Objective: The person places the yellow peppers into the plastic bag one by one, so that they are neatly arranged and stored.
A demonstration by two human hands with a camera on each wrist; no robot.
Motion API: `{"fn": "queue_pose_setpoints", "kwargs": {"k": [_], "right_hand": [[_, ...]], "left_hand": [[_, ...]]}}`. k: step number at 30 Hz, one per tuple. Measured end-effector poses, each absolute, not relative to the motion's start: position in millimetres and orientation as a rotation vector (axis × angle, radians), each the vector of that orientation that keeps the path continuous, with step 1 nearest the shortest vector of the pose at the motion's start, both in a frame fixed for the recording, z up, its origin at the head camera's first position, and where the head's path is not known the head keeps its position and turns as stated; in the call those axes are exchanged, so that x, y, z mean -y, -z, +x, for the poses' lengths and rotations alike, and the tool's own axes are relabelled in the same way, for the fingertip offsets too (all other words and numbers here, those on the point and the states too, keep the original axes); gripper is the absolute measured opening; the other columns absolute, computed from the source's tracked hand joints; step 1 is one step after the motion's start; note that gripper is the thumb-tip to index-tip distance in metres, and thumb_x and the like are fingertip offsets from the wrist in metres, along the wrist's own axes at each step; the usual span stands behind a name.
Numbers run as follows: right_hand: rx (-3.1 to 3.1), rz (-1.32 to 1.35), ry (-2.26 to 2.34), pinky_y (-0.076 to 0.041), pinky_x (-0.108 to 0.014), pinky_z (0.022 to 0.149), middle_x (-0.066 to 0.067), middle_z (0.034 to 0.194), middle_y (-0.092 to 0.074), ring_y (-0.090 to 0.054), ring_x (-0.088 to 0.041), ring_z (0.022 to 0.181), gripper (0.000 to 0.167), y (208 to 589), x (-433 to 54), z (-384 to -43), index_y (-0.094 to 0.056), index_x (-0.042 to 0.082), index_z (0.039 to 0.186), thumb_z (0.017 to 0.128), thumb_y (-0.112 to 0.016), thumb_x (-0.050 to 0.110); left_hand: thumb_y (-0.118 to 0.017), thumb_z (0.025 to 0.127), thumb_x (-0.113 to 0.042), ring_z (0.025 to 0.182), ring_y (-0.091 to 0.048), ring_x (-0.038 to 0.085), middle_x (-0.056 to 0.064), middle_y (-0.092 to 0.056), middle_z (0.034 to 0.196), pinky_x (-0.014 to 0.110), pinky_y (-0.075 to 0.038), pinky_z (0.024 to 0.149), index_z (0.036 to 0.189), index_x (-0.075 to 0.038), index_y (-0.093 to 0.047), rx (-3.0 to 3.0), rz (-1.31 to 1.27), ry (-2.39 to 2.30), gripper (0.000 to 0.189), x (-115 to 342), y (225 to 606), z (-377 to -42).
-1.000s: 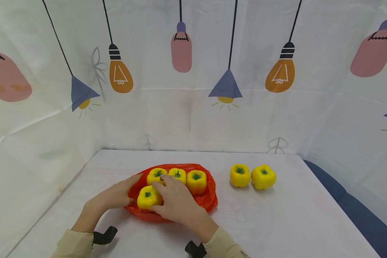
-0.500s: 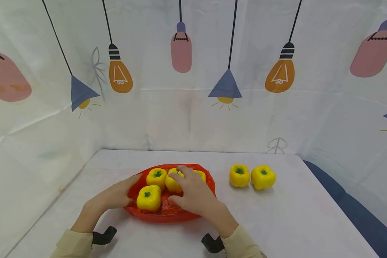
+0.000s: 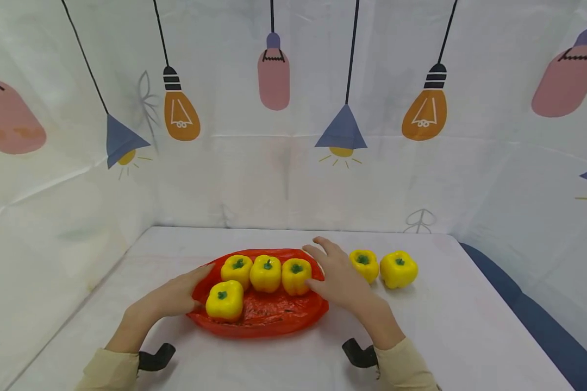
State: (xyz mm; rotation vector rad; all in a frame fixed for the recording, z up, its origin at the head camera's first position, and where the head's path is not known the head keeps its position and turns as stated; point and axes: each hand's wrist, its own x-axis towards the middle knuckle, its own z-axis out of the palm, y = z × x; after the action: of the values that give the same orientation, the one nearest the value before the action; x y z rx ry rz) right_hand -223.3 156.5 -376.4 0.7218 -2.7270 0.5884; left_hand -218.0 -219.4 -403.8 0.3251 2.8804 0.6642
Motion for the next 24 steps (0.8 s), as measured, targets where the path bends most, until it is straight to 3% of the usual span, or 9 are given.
{"fn": "queue_pose_setpoints", "kwargs": {"k": [6,15,24], "right_hand": [[2.769,0.65,-0.57,-0.05,-0.06,0.1,-0.014,0.154,-0.039,-0.044,-0.039,0.136,0.072,374,-181,-231,-0.046,0.02,0.147,0.083,-0.077,0.028],[2.823,0.533,-0.385,-0.039,-0.065,0.109,-0.022,0.151,-0.042,-0.043,-0.046,0.135,0.071,378,-204,-242,-0.049,0.014,0.145,0.08,-0.079,0.023],[2.923,0.418,-0.427,-0.042,-0.063,0.107,-0.024,0.149,-0.043,-0.043,-0.045,0.135,0.061,385,-218,-246,-0.049,0.01,0.144,0.087,-0.066,0.018]], "left_hand": [[-0.07,0.078,-0.007,0.142,-0.041,0.037,0.011,-0.04,0.158,0.062,-0.04,0.111,0.154,-0.01,-0.035,-2.874,0.312,-0.668,0.084,220,405,-218],[-0.068,0.078,-0.007,0.142,-0.041,0.036,0.011,-0.04,0.158,0.062,-0.039,0.112,0.154,-0.009,-0.035,-2.888,0.336,-0.655,0.083,221,405,-220],[-0.069,0.079,-0.008,0.141,-0.042,0.036,0.011,-0.04,0.158,0.062,-0.039,0.111,0.154,-0.009,-0.035,-2.87,0.313,-0.668,0.083,218,405,-220]]}}
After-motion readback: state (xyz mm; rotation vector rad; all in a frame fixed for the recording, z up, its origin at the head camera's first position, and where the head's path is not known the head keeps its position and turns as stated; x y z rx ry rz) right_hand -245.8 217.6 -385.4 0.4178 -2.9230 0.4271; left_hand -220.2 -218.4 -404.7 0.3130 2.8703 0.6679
